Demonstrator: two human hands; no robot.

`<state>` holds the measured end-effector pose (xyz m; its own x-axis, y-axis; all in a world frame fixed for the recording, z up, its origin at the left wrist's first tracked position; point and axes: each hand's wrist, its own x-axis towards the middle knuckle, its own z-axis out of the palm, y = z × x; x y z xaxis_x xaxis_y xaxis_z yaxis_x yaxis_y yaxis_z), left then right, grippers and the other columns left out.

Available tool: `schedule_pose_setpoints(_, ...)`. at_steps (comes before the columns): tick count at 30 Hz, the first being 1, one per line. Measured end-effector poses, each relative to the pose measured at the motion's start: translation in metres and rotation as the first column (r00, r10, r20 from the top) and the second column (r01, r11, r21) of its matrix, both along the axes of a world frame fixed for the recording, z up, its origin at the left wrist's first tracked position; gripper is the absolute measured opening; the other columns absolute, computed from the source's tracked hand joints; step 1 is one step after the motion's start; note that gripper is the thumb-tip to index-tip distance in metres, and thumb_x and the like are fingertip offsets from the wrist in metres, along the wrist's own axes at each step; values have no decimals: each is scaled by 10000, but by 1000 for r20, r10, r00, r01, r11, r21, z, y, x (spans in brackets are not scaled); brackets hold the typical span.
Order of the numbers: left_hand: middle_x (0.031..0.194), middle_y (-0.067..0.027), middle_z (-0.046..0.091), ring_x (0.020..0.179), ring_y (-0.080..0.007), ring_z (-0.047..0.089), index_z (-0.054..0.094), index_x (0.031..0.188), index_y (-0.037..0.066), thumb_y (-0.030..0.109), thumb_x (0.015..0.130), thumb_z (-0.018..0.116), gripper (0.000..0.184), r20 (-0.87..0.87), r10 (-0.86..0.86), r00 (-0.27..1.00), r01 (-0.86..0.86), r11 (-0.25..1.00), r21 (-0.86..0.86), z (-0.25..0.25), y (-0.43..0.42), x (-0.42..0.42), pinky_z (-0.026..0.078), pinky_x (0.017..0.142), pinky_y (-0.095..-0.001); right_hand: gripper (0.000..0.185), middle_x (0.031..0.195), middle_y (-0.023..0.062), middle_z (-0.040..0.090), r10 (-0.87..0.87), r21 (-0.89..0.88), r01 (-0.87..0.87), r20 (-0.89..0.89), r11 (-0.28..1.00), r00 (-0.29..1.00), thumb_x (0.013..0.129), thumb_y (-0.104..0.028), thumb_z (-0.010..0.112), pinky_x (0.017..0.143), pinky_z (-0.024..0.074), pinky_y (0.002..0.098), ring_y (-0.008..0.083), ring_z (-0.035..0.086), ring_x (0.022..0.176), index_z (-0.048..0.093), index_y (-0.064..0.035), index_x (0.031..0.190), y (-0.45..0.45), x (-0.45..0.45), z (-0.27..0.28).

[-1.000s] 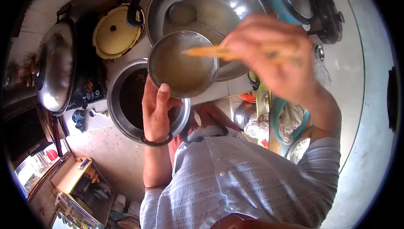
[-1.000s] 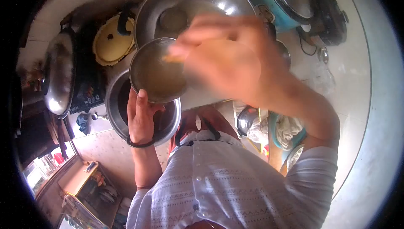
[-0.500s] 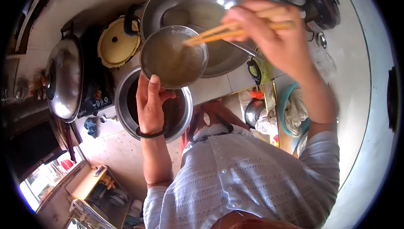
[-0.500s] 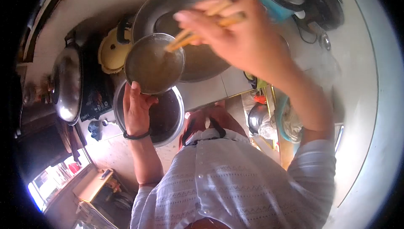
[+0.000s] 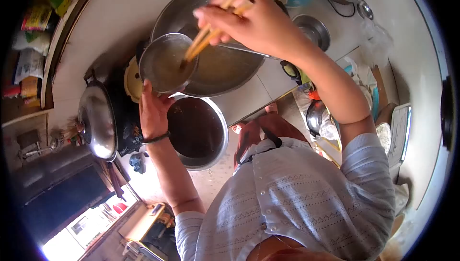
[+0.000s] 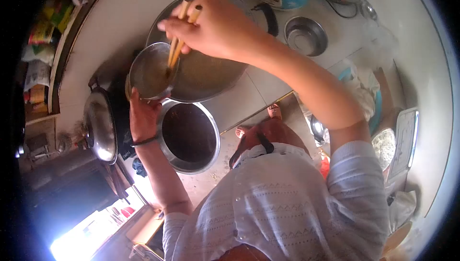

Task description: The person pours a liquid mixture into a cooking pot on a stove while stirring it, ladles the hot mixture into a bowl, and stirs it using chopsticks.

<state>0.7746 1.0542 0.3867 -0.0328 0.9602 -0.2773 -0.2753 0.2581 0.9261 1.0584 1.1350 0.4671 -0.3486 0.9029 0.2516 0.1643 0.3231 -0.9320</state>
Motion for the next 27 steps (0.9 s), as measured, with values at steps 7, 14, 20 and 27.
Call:
schedule_pose_setpoints(7,1190,-143,624,997,-364,661,466,1314,21,436,983,475,532,-53,-105,993,95,984,-153,19,68,-7,543,692,-296,321,850,106,719,69,-126,-111,-301,986,951,968,-284,603,613,559,226,124,703,688,686,26,972,25,7,-30)
schedule_pose_setpoints(14,1069,-90,622,890,-259,701,500,1245,72,430,950,510,463,-304,-188,934,104,957,-271,0,136,-1,481,629,-251,303,811,86,716,-45,-122,6,-324,992,945,959,-271,614,615,552,228,114,678,651,693,19,996,57,-1,-60)
schedule_pose_setpoints(20,998,-93,622,784,-218,707,479,1275,70,422,950,506,480,-635,-308,708,176,949,-263,14,167,35,461,550,-258,290,751,68,707,-255,17,258,-105,966,961,943,-313,621,581,511,272,112,665,635,713,-42,986,80,27,-77)
schedule_pose_setpoints(27,980,-147,598,799,-310,687,335,1463,140,458,934,509,641,-990,-112,-88,450,882,-140,54,181,71,536,684,-405,266,800,79,711,-259,84,286,-241,954,935,924,-304,643,643,511,289,182,670,678,714,-54,977,82,46,-73)
